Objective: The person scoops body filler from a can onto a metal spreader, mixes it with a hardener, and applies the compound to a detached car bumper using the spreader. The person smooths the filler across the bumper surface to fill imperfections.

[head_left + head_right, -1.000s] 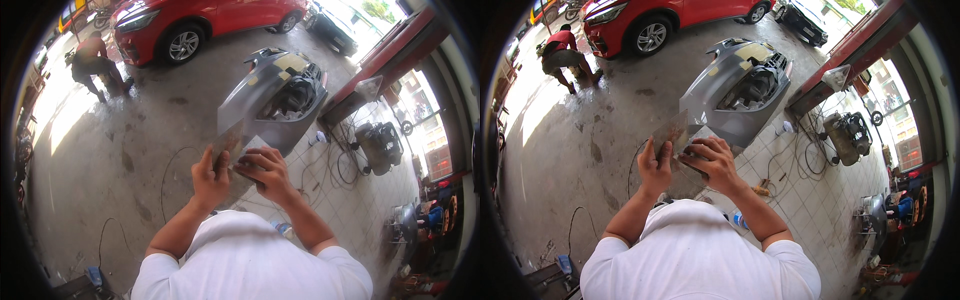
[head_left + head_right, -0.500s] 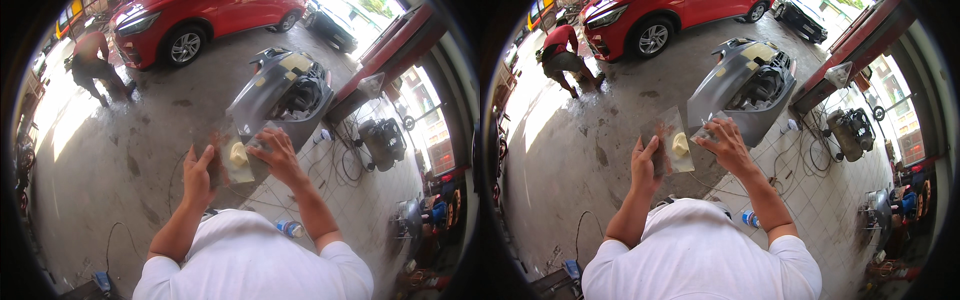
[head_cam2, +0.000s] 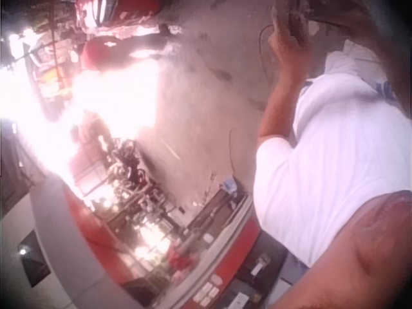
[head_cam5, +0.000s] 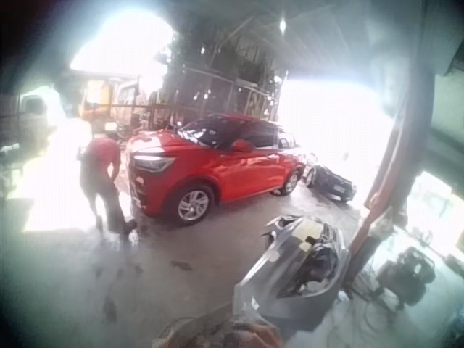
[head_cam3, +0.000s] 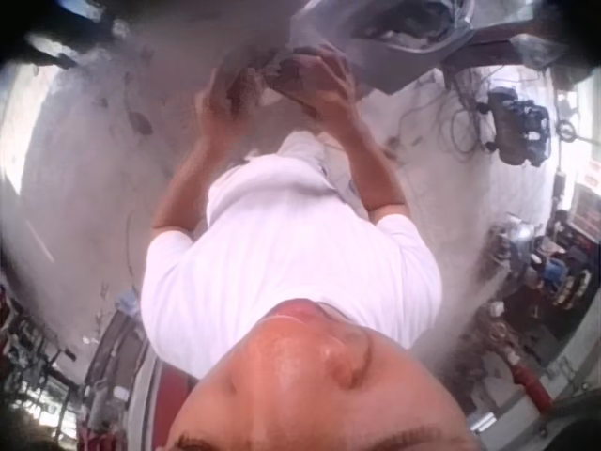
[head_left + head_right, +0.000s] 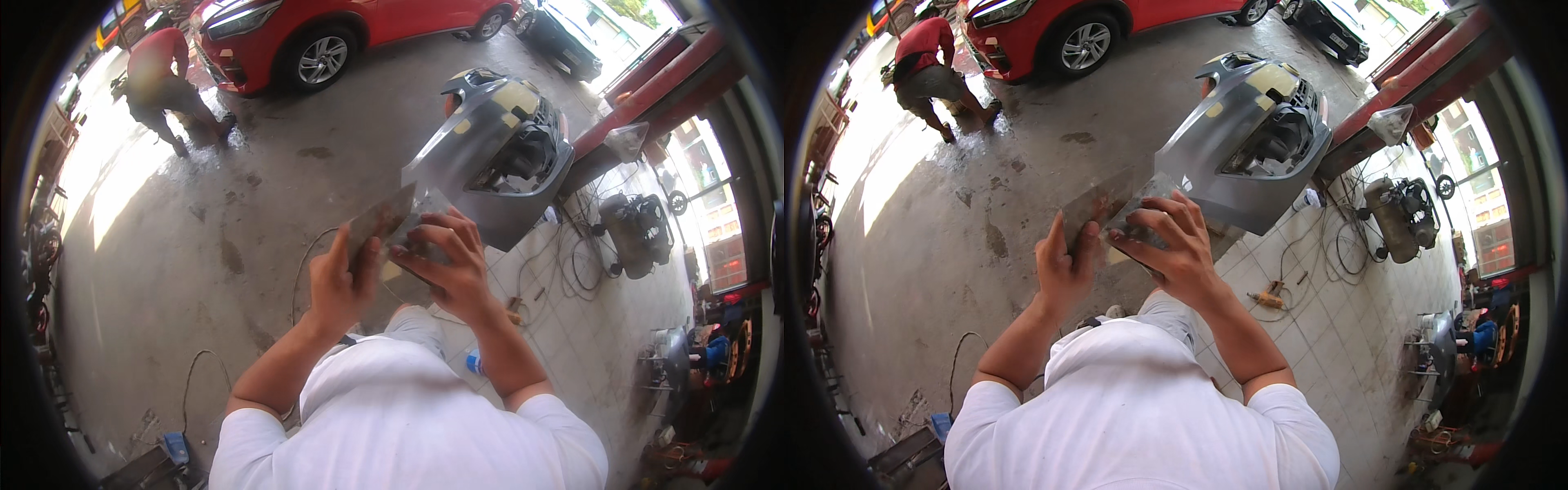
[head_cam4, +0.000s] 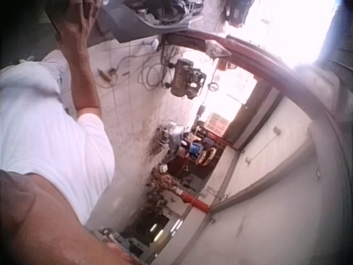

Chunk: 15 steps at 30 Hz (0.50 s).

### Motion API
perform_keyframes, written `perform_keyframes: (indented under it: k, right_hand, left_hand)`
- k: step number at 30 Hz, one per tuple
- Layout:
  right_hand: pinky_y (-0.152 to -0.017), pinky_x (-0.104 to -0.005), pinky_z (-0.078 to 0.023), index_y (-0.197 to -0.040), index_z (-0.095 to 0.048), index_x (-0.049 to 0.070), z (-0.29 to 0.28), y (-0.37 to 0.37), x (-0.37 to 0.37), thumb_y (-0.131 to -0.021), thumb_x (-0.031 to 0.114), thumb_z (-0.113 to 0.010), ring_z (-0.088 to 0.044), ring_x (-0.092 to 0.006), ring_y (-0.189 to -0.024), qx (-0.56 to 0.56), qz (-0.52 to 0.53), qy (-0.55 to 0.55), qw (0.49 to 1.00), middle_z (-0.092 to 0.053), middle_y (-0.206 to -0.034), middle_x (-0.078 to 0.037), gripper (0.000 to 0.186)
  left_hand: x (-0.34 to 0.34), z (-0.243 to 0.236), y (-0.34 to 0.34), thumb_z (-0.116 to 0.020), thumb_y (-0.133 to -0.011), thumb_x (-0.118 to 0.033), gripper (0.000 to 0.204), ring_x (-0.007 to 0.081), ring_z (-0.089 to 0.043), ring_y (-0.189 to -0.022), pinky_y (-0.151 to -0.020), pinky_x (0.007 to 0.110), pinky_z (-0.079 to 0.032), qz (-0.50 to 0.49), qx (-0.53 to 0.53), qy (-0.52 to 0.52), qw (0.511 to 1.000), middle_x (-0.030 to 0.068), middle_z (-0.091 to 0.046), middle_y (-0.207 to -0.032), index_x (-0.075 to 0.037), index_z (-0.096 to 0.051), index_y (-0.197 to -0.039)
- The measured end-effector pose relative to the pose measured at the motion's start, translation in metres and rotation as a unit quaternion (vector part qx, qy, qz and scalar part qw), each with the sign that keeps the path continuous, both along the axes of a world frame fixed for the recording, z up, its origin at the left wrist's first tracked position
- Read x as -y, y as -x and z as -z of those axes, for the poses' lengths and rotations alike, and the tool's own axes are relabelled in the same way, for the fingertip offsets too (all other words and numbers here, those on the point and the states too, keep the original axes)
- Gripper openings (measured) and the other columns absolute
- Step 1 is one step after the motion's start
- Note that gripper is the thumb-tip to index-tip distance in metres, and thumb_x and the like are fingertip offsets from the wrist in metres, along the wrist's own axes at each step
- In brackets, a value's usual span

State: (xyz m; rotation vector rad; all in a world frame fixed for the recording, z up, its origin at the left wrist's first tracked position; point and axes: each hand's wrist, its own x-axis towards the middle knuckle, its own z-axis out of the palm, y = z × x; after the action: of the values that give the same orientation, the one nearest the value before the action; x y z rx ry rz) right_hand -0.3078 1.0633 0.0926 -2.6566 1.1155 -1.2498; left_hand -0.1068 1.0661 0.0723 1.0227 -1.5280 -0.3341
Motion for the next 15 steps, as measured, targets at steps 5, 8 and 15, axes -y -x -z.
perform_keyframes:
  k: [5, 8, 15]
  right_hand:
    - [-0.113, -0.0575, -0.041, -0.116, -0.079, 0.032, 0.032, -0.013, 0.04, -0.069, 0.008, -0.083, -0.058, -0.0238, -0.127, -0.044, -0.048, -0.046, 0.997, -0.065, -0.121, 0.002, 0.053]
    - [-0.115, -0.0591, -0.039, -0.119, -0.077, 0.034, 0.046, -0.01, 0.067, -0.07, 0.008, -0.084, -0.054, -0.0251, -0.132, -0.068, -0.081, -0.082, 0.991, -0.062, -0.125, 0.001, 0.056]
    - [-0.118, -0.0582, -0.041, -0.129, -0.064, 0.026, 0.018, -0.041, 0.172, -0.065, -0.011, -0.08, -0.046, -0.043, -0.14, 0.144, -0.212, -0.108, 0.96, -0.048, -0.139, -0.014, 0.075]
  left_hand:
    - [0.039, -0.01, -0.025, -0.065, -0.102, -0.006, 0.021, 0.017, -0.067, -0.065, -0.059, 0.029, -0.049, -0.008, -0.049, -0.065, 0.997, 0.0137, -0.071, -0.08, 0.006, -0.059, -0.119]
    - [0.069, -0.008, -0.037, -0.062, -0.105, -0.008, 0.021, 0.0169, -0.068, -0.079, -0.067, 0.028, -0.051, -0.047, -0.104, -0.054, 0.992, 0.013, -0.072, -0.095, 0.004, -0.059, -0.121]
    - [0.145, -0.024, -0.032, -0.059, -0.106, -0.013, 0.029, 0.0213, -0.068, -0.106, -0.087, 0.036, -0.057, 0.099, -0.498, -0.26, 0.822, 0.0103, -0.068, -0.122, -0.004, -0.056, -0.134]
